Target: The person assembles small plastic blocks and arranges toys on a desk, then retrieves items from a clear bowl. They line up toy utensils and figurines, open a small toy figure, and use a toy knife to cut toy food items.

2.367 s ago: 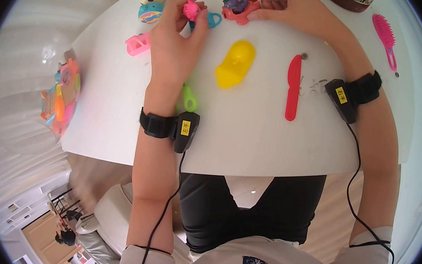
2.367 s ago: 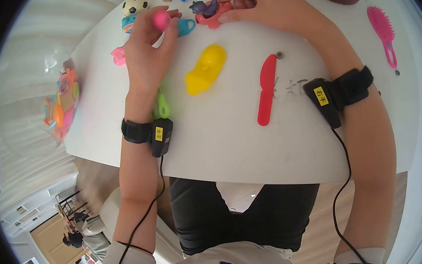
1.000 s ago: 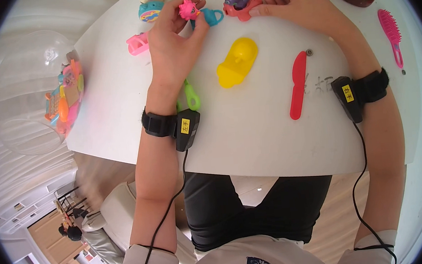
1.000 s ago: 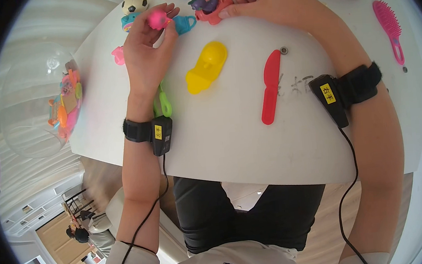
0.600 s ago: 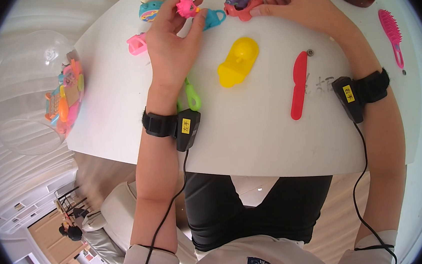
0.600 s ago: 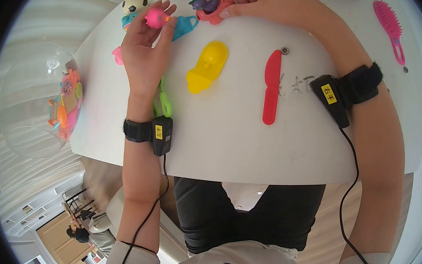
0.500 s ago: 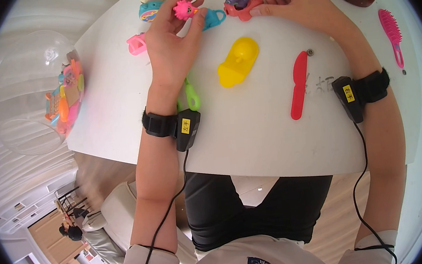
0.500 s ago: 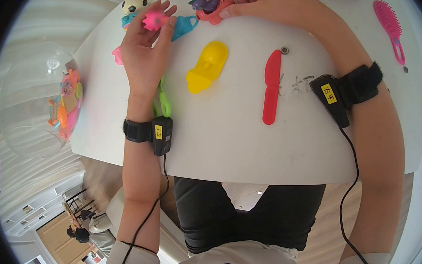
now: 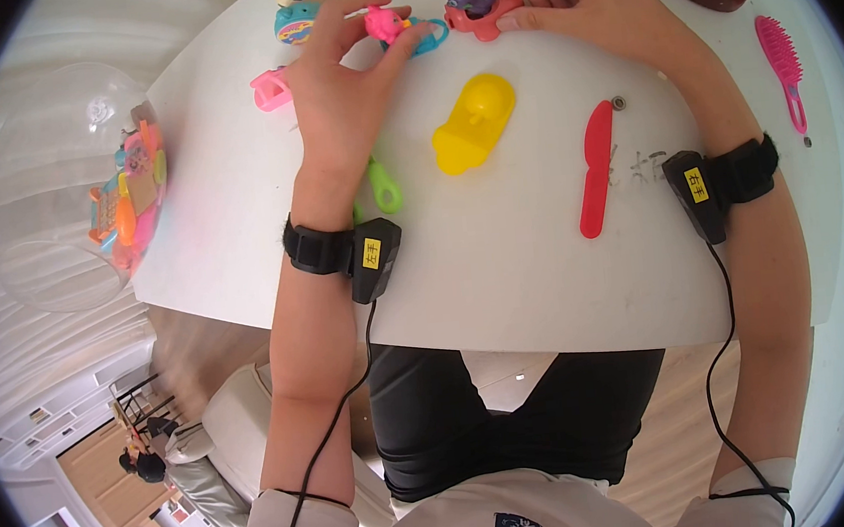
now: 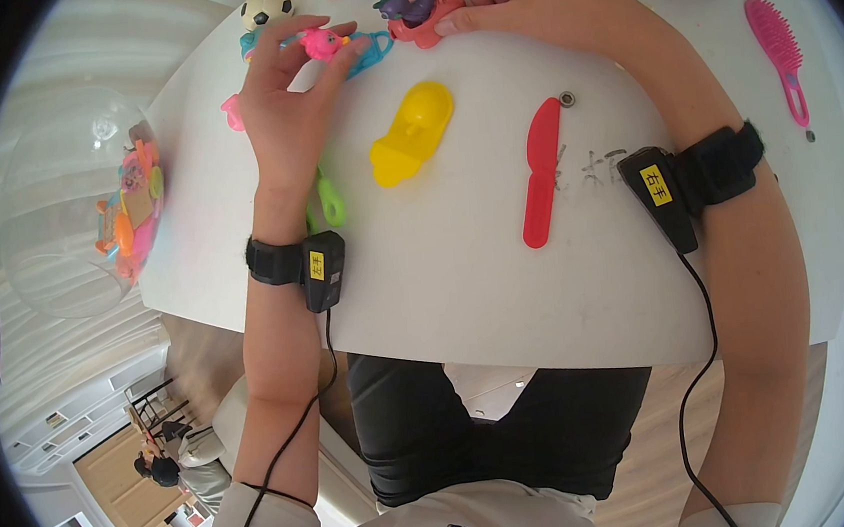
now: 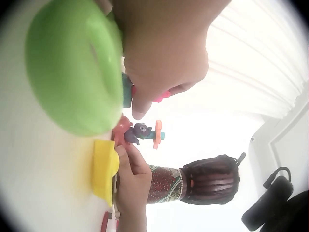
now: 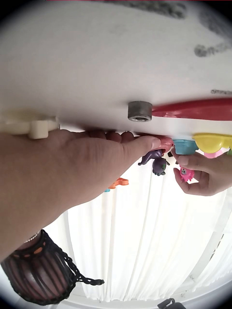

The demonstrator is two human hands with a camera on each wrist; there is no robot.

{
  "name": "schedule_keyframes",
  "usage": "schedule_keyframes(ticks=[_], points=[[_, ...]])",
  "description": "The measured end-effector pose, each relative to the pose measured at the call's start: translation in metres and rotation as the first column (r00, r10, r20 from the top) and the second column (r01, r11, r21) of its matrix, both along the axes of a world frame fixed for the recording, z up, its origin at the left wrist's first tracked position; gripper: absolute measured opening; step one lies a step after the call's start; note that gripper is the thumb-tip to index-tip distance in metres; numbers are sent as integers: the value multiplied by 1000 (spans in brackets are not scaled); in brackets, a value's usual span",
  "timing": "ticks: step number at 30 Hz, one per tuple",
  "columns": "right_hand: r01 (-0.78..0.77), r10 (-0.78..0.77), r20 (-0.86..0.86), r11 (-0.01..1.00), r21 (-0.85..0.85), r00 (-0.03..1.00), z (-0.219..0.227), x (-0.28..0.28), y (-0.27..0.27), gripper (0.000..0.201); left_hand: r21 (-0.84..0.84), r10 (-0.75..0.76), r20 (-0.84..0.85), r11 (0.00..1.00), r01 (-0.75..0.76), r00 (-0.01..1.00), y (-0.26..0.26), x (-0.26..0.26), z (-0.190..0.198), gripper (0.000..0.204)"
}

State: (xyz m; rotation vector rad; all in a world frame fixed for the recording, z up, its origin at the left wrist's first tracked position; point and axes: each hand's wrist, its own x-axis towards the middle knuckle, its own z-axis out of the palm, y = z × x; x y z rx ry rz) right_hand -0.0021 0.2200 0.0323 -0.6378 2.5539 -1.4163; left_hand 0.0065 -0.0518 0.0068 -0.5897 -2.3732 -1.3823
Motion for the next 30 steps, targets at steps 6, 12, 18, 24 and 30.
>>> schedule_keyframes(ticks=[6, 12, 18, 24, 30], points=[[4, -4, -15, 1000, 5, 1000, -1, 0, 2, 27, -205, 29, -39, 978, -36, 999, 5, 4, 4, 53], [15, -15, -11, 1000, 23, 1000, -1, 1, 1, 29, -172, -8, 8, 985, 9, 1000, 5, 12, 8, 46], [13, -9, -90, 999, 37, 996, -3, 0, 3, 31, -162, -73, -1, 984, 72, 997, 0, 11, 4, 40], [2, -1, -89, 1000, 10, 996, -6, 0, 5, 30, -80, -64, -22, 995, 62, 998, 1, 5, -2, 39], [-1, 2, -75, 1000, 9, 997, -7, -2, 5, 29, -101, -33, 7, 994, 34, 999, 2, 5, 0, 41]])
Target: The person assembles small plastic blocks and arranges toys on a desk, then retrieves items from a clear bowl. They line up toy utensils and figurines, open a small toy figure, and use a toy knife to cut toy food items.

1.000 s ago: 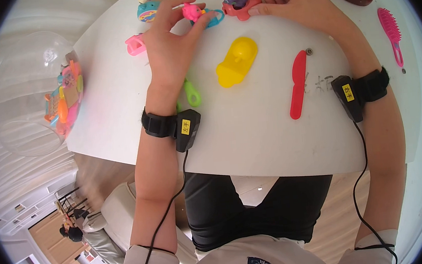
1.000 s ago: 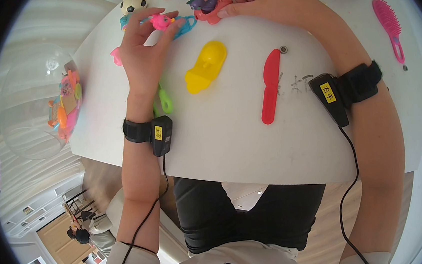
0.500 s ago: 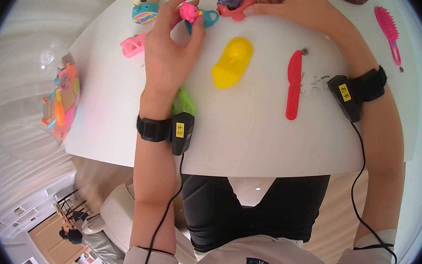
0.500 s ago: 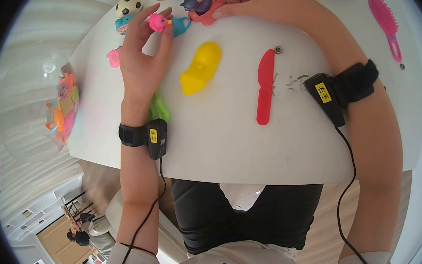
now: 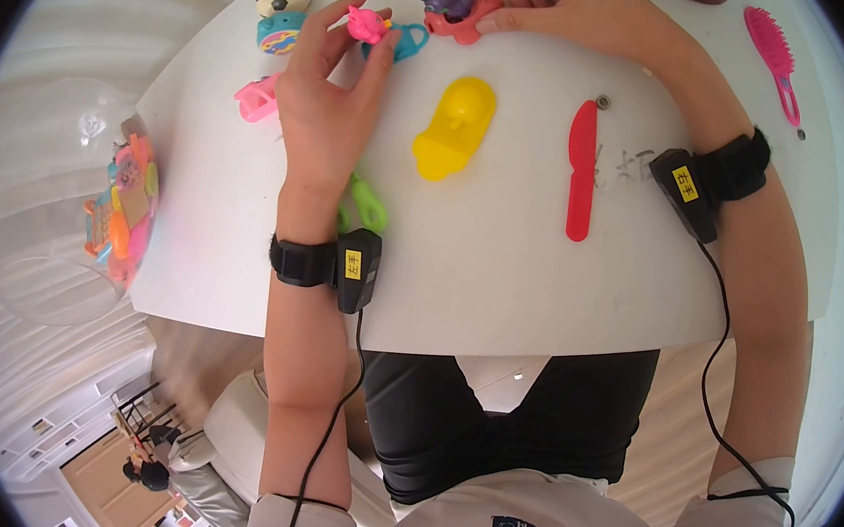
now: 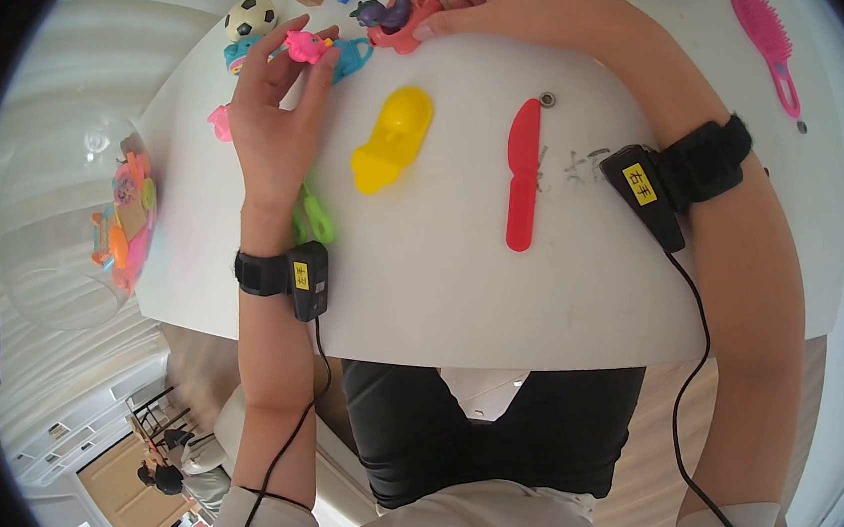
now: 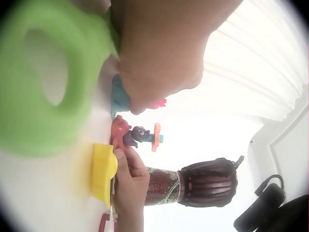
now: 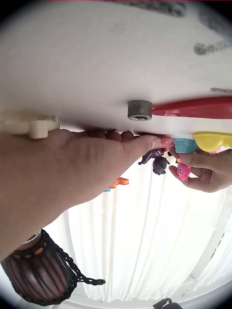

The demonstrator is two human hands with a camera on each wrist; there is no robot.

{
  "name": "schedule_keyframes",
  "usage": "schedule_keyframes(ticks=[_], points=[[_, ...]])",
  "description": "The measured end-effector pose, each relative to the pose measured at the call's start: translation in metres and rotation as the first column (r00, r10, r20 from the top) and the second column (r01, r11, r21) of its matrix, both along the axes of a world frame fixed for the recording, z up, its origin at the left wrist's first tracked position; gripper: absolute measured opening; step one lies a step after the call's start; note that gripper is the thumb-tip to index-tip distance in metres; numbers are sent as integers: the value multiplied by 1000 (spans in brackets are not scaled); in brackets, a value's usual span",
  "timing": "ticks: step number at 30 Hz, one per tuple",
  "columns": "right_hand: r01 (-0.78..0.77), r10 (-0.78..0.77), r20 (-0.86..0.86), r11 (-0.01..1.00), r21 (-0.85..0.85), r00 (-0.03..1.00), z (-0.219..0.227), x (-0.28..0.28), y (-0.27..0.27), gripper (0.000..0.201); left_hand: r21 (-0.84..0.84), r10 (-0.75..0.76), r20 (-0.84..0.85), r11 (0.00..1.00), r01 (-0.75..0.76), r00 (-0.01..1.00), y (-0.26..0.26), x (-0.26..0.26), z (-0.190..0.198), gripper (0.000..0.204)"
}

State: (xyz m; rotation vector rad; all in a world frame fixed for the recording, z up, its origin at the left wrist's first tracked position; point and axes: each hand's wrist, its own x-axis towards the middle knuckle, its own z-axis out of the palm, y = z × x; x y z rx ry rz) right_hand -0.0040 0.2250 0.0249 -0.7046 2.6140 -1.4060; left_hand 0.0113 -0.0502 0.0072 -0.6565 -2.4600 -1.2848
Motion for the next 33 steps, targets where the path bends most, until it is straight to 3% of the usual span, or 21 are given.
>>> schedule_keyframes(ticks=[14, 16, 19, 33], points=[[16, -15, -10, 998, 64, 1000, 3, -1, -2, 30, -28, -33, 77, 999, 36, 996, 3, 6, 8, 55], [21, -19, 53, 999, -43, 998, -7, -3, 0, 32, -30, -31, 83, 999, 33, 996, 4, 8, 11, 56], [70, -67, -94, 997, 34, 993, -25, -6, -1, 34, -21, -51, 88, 998, 53, 995, 2, 7, 11, 56], [77, -73, -79, 996, 46, 994, -24, -7, -2, 33, -6, -86, 93, 996, 86, 992, -6, 2, 3, 55]])
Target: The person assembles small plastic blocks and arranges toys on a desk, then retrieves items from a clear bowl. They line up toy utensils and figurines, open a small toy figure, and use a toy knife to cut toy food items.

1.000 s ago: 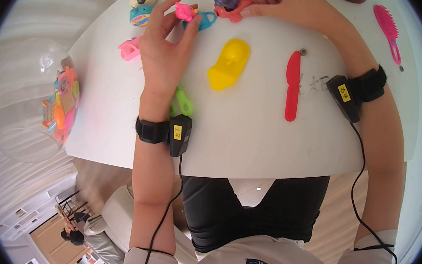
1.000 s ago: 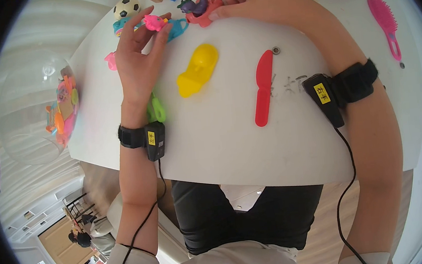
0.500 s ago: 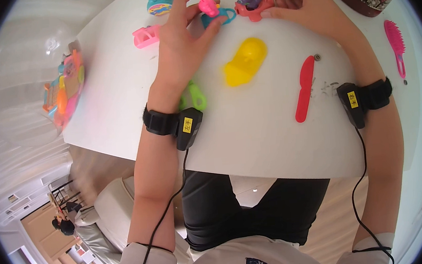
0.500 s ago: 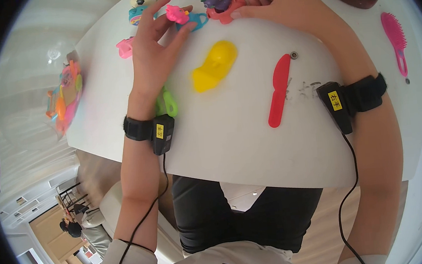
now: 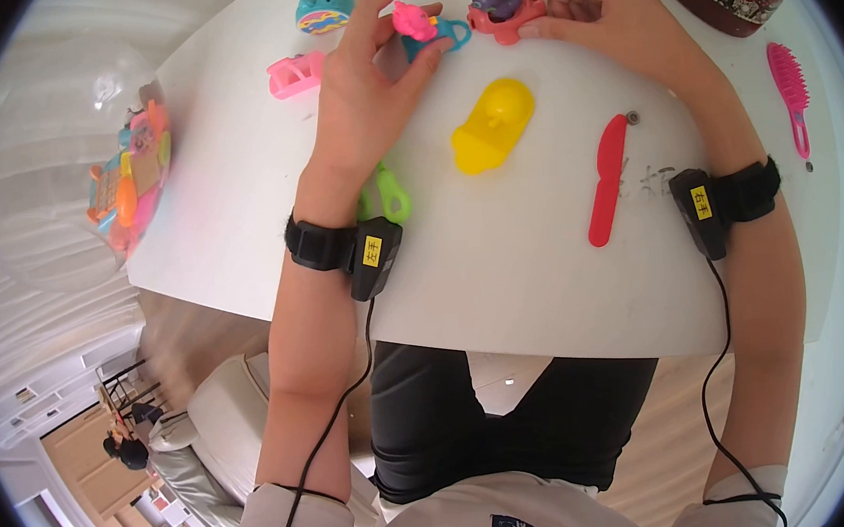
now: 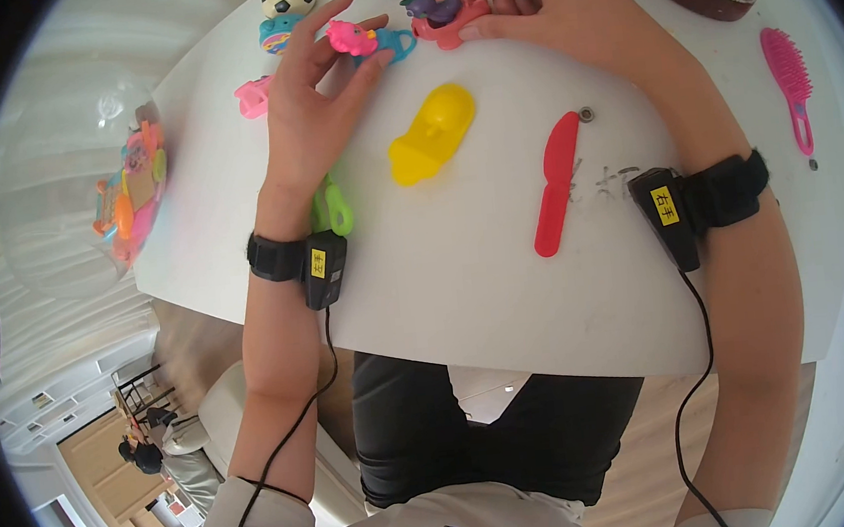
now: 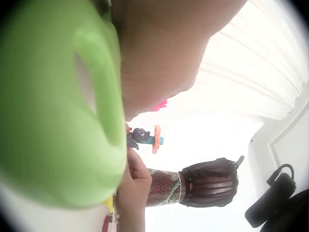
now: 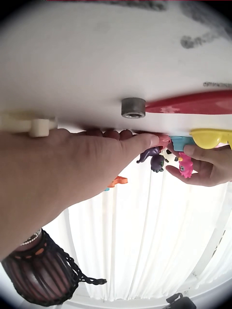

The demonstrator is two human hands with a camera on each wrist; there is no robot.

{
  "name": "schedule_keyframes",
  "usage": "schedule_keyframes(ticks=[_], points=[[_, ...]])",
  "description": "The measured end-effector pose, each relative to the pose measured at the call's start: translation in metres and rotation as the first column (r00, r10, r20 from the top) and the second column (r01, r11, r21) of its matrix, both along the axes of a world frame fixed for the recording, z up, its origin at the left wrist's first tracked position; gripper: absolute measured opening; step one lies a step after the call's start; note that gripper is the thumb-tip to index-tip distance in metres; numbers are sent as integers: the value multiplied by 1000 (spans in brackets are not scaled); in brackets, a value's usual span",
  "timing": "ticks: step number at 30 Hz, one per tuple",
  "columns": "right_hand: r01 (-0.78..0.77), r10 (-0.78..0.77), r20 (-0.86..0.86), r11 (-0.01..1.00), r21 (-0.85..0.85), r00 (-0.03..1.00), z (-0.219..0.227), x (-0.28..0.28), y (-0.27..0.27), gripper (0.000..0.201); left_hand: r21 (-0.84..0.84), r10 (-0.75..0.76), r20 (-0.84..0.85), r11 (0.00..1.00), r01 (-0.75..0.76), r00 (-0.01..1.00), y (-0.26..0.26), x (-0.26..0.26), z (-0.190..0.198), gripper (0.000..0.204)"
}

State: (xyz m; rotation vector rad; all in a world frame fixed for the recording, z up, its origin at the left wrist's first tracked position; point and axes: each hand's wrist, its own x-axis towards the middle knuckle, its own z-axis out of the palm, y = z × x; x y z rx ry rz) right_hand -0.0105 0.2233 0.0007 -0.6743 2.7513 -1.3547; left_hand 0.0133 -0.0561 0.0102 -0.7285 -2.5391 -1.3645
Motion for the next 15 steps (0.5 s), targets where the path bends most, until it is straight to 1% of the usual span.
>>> schedule_keyframes(ticks=[2, 5, 8, 10, 11, 13, 14, 15], points=[[-3, 2, -13, 1000, -23, 1000, -2, 0, 1, 33, 7, -3, -10, 1000, 3, 1000, 0, 0, -1, 57], [12, -12, 22, 1000, -26, 1000, -1, 1, 1, 35, -8, 1, -13, 1000, -1, 1000, 2, 1, 0, 59], [-1, 2, 31, 1000, -26, 1000, 18, 7, -3, 35, -4, -17, -20, 1000, 17, 1000, 2, -1, -1, 59], [22, -12, 140, 997, -67, 990, 34, 14, -9, 36, -13, -12, -25, 1000, 12, 1000, 0, 1, -2, 59], [19, -10, 140, 998, -67, 990, 34, 14, -9, 36, -22, -10, -28, 1000, 9, 1000, 1, 1, -1, 60], [31, -25, 105, 998, -58, 994, 33, 14, -10, 38, -24, -9, -20, 1000, 9, 1000, 5, 4, 4, 59], [30, -24, 104, 998, -59, 994, 24, 10, -7, 38, -27, -12, -13, 1000, 12, 1000, 6, 5, 6, 59], [-6, 6, -6, 998, -58, 1000, 7, 4, -3, 35, -27, -12, -13, 1000, 11, 1000, 6, 5, 6, 59]])
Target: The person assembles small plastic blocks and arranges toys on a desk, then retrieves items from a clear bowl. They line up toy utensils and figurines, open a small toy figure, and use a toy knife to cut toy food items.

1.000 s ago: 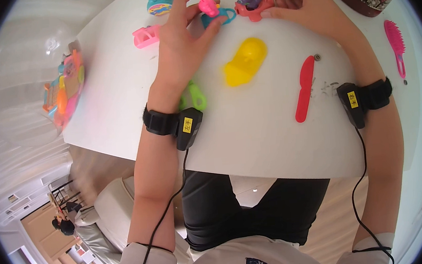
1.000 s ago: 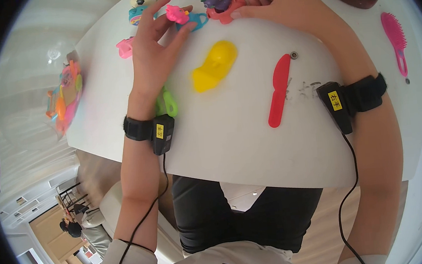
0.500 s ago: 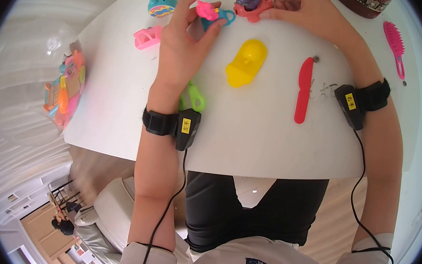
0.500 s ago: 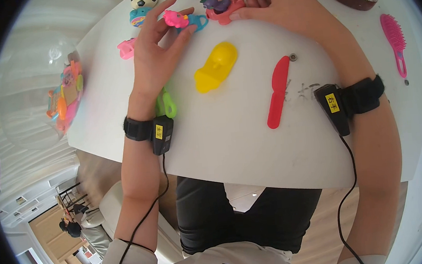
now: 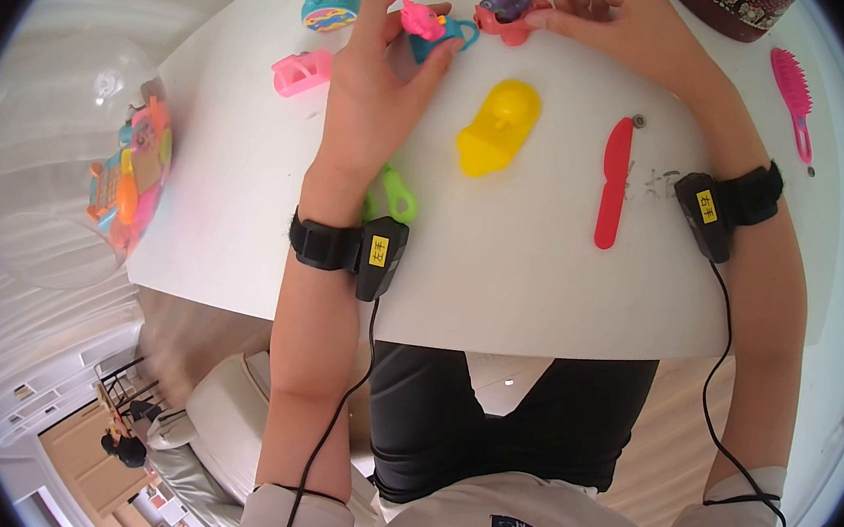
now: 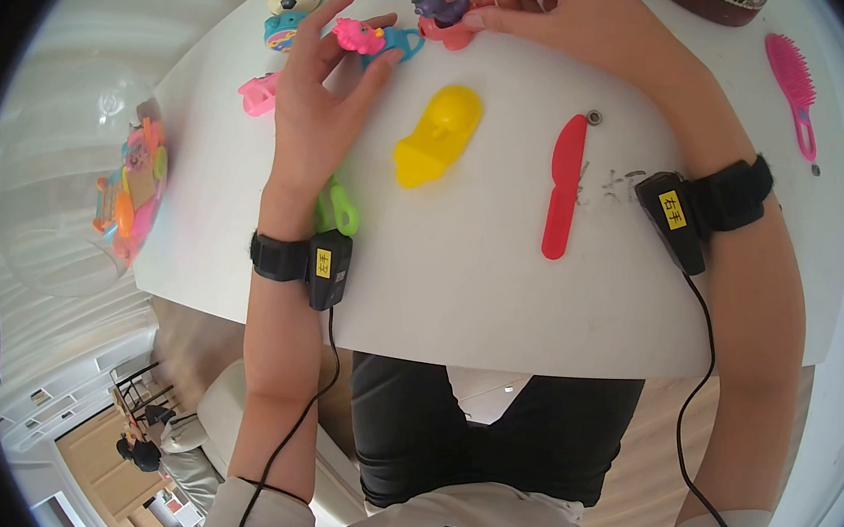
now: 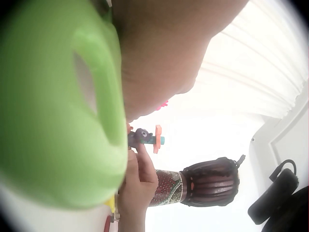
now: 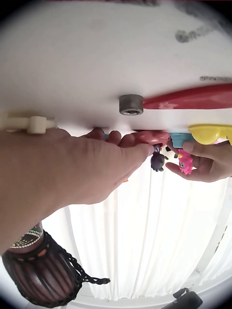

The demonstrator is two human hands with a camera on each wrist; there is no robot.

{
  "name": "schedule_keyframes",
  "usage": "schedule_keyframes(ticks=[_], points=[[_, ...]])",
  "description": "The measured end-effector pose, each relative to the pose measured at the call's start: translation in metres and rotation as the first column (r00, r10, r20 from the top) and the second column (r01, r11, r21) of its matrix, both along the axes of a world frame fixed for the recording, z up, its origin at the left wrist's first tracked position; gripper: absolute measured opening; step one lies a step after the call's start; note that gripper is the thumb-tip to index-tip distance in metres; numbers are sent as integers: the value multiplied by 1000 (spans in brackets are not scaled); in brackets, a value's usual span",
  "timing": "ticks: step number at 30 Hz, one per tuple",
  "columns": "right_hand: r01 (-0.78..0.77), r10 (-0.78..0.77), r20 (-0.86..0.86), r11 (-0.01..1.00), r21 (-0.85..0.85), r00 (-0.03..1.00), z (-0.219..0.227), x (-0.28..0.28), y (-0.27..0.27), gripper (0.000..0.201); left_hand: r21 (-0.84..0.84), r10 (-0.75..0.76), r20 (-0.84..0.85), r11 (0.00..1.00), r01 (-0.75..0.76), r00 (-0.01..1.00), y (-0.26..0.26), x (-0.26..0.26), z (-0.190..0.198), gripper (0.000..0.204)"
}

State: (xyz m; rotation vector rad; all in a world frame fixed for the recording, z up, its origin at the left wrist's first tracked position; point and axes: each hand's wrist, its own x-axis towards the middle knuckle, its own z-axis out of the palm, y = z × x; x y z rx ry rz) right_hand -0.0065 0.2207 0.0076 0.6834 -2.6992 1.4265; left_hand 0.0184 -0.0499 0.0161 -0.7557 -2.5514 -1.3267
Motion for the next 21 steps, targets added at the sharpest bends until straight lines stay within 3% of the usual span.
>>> schedule_keyframes(ticks=[1, 21], points=[[-29, 29, -110, 1000, 4, 994, -5, -2, 0, 33, 6, -1, 6, 1000, 1, 1000, 0, 0, 0, 59], [-10, 9, -66, 1000, -17, 998, -8, -3, 2, 25, -9, -17, -12, 1000, 17, 1000, -1, 1, -1, 56]])
